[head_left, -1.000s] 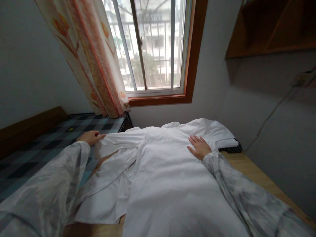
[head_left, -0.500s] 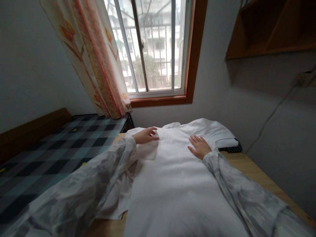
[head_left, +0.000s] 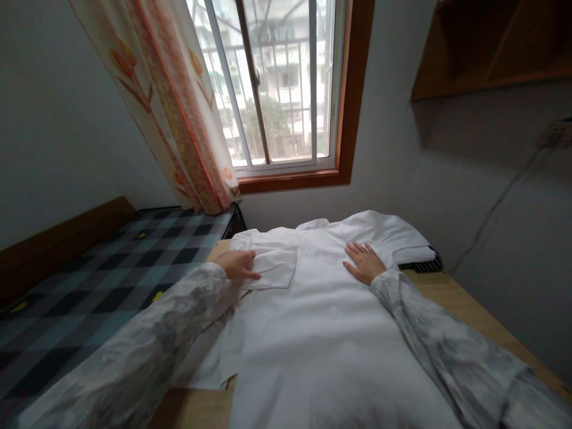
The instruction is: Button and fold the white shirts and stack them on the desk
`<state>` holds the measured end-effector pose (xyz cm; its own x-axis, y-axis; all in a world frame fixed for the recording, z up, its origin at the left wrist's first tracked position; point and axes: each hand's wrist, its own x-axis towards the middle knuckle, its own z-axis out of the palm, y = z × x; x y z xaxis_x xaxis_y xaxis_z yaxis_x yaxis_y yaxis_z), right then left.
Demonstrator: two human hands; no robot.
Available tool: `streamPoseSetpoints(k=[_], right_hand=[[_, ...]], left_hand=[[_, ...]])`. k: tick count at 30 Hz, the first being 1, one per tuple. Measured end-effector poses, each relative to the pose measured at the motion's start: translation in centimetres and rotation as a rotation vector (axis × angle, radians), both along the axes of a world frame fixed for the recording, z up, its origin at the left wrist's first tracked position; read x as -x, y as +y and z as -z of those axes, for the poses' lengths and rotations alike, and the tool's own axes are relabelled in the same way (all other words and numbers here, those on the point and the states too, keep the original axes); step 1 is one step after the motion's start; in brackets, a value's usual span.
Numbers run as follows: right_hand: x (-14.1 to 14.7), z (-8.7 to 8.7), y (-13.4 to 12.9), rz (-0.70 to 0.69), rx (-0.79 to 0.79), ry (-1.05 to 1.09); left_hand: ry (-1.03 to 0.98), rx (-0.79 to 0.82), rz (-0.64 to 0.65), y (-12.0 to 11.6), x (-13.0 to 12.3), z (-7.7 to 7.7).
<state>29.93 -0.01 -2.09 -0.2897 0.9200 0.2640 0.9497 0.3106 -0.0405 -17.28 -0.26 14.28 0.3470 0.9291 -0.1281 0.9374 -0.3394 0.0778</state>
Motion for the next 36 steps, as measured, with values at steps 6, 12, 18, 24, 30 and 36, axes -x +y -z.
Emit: streamPoseSetpoints(k=[6, 12, 18, 24, 30, 36], right_hand=[[1.5, -0.9, -0.5, -0.034, 0.059, 0.212], [5.5, -3.8, -1.2, -0.024, 0.604, 0.944], [7.1, -4.1, -2.4, 0.014, 0.837, 0.976], [6.3, -2.7, -2.5, 0.021, 0.72, 1.153], [6.3, -2.7, -2.9, -0.025, 0.752, 1.112], [3.6, -4.6, -3.1, -0.027, 0.572, 1.151]], left_hand=[[-0.359, -0.041, 0.102, -1.2, -4.1, 0.1], [-0.996, 0.576, 0.221, -4.2, -12.6, 4.4], [-0.985, 0.543, 0.296, -4.1, -12.5, 5.7], [-0.796, -0.281, -0.099, -1.5, -5.5, 5.2], [-0.527, -0.421, -0.291, -1.1, -1.7, 8.8], [-0.489, -0.426, -0.174, -2.0, -1.7, 9.6]])
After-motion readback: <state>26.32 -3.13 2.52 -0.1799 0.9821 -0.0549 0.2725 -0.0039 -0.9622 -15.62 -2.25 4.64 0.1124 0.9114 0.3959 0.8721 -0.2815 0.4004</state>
